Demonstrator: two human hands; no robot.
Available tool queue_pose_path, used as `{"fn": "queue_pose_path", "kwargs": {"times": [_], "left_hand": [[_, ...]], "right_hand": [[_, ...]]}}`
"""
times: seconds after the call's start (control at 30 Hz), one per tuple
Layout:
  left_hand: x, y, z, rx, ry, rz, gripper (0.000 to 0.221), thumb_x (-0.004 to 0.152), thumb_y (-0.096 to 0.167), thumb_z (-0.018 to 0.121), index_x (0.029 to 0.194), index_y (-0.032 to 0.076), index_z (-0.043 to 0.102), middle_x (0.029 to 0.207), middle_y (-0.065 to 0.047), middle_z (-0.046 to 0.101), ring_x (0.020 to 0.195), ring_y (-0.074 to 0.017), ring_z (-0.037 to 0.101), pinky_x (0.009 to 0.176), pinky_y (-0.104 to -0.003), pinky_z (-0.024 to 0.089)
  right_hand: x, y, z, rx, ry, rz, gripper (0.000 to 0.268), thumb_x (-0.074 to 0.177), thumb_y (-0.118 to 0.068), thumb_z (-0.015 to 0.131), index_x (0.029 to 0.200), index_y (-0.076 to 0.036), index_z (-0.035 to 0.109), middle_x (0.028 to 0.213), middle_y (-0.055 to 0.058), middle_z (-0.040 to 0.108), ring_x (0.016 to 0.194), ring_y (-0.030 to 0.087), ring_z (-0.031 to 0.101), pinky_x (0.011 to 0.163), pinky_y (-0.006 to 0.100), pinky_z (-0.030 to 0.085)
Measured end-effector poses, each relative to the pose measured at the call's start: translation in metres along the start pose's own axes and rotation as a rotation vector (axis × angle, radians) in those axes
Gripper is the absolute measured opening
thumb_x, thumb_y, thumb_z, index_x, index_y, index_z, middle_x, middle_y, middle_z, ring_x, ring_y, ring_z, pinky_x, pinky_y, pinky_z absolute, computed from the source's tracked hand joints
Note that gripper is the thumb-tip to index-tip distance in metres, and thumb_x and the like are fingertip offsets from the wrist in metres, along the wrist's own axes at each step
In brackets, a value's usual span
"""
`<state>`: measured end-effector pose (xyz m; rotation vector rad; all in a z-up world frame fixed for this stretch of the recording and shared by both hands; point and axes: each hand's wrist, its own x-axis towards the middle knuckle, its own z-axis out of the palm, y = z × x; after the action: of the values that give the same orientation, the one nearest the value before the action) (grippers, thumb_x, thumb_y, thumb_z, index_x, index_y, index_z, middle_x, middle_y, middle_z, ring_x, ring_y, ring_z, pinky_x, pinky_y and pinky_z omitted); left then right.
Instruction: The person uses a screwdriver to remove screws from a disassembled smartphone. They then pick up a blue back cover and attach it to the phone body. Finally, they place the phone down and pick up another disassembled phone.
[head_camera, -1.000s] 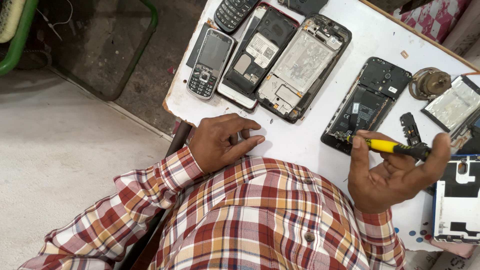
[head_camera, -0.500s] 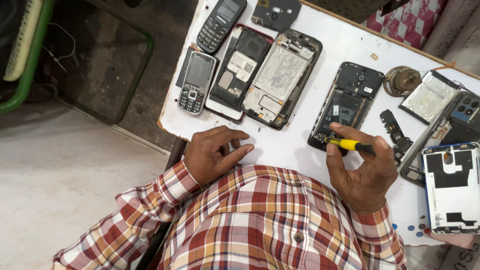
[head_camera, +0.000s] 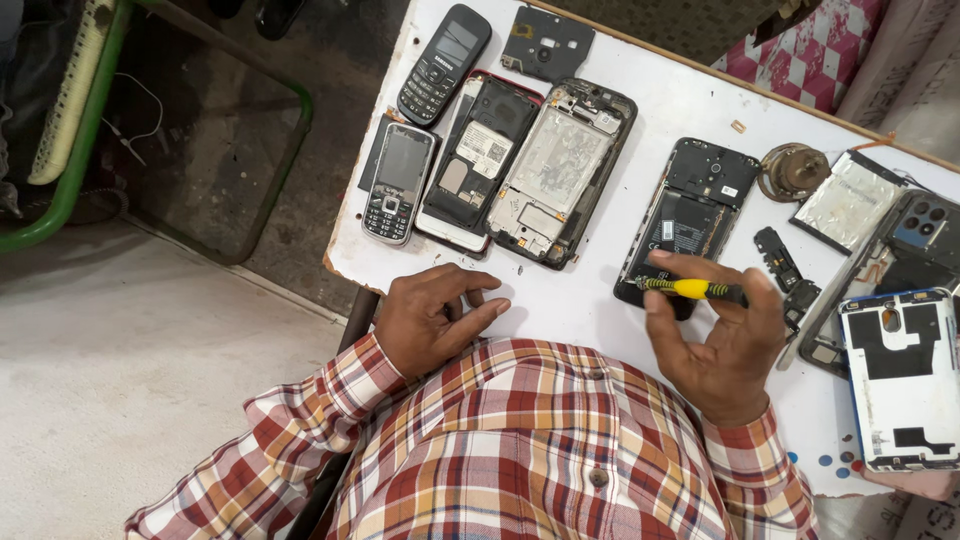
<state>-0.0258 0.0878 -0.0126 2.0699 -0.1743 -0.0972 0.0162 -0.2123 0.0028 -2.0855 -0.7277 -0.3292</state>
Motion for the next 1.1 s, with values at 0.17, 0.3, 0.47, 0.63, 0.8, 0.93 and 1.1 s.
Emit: {"fn": "queue_pose_path", "kwargs": {"times": [0.17, 0.3, 0.47, 0.63, 0.8, 0.93, 1.1], "left_hand": [[-0.001, -0.001, 0.0, 0.008, -0.012, -0.026, 0.028, 0.091, 0.027, 0.079, 0.104, 0.002, 0.077, 0.087, -0.01, 0.077, 0.056, -0.0132, 0.068, 0.046, -0.027, 0.053], [-0.001, 0.0, 0.0, 0.006, -0.007, -0.024, 0.029, 0.091, 0.028, 0.079, 0.104, 0.002, 0.077, 0.086, -0.01, 0.077, 0.055, -0.0132, 0.067, 0.048, -0.027, 0.053], [0.0, 0.001, -0.001, -0.002, -0.001, -0.009, 0.028, 0.091, 0.028, 0.079, 0.104, 0.003, 0.077, 0.087, -0.01, 0.077, 0.056, -0.0131, 0.067, 0.048, -0.027, 0.053], [-0.001, -0.001, -0.003, -0.011, -0.007, -0.009, 0.028, 0.09, 0.027, 0.079, 0.104, 0.003, 0.077, 0.086, -0.009, 0.076, 0.055, -0.013, 0.066, 0.048, -0.027, 0.052], [-0.003, -0.004, -0.002, -0.03, 0.007, 0.004, 0.028, 0.091, 0.028, 0.079, 0.105, 0.004, 0.077, 0.085, -0.008, 0.076, 0.055, -0.0124, 0.066, 0.047, -0.027, 0.051], [-0.003, -0.007, -0.001, -0.029, 0.012, 0.012, 0.028, 0.091, 0.028, 0.079, 0.104, 0.004, 0.077, 0.084, -0.008, 0.076, 0.054, -0.0121, 0.066, 0.046, -0.027, 0.051], [-0.005, -0.011, 0.002, -0.025, 0.029, 0.021, 0.027, 0.091, 0.028, 0.079, 0.103, 0.004, 0.078, 0.082, -0.008, 0.075, 0.052, -0.0124, 0.065, 0.045, -0.027, 0.05]], "right_hand": [[0.001, -0.002, 0.002, -0.047, 0.017, 0.055, 0.087, 0.095, 0.014, 0.074, 0.157, -0.016, 0.02, 0.115, 0.023, 0.066, 0.1, 0.032, 0.077, 0.082, 0.036, 0.07], [0.002, -0.002, 0.005, -0.112, 0.078, 0.007, 0.09, 0.086, 0.015, 0.08, 0.148, -0.012, 0.019, 0.114, 0.028, 0.054, 0.096, 0.035, 0.075, 0.079, 0.039, 0.069], [0.004, -0.006, 0.003, -0.137, 0.071, 0.033, 0.088, 0.088, 0.016, 0.078, 0.145, -0.007, 0.015, 0.12, 0.035, 0.05, 0.097, 0.034, 0.074, 0.078, 0.036, 0.069], [0.006, -0.006, -0.003, 0.013, -0.043, 0.078, 0.086, 0.097, 0.013, 0.073, 0.157, -0.01, 0.015, 0.113, 0.023, 0.069, 0.101, 0.029, 0.076, 0.085, 0.033, 0.065], [0.007, -0.009, 0.002, -0.089, -0.01, 0.033, 0.081, 0.095, 0.011, 0.077, 0.153, -0.009, 0.024, 0.113, 0.024, 0.068, 0.097, 0.03, 0.076, 0.082, 0.034, 0.067], [0.009, -0.013, 0.004, -0.124, -0.018, 0.02, 0.079, 0.095, 0.01, 0.077, 0.151, -0.009, 0.026, 0.112, 0.022, 0.07, 0.102, 0.029, 0.076, 0.081, 0.033, 0.065], [0.007, -0.011, 0.006, -0.012, -0.028, 0.048, 0.077, 0.102, 0.007, 0.074, 0.158, -0.012, 0.024, 0.116, 0.023, 0.069, 0.107, 0.026, 0.076, 0.087, 0.033, 0.066]]}}
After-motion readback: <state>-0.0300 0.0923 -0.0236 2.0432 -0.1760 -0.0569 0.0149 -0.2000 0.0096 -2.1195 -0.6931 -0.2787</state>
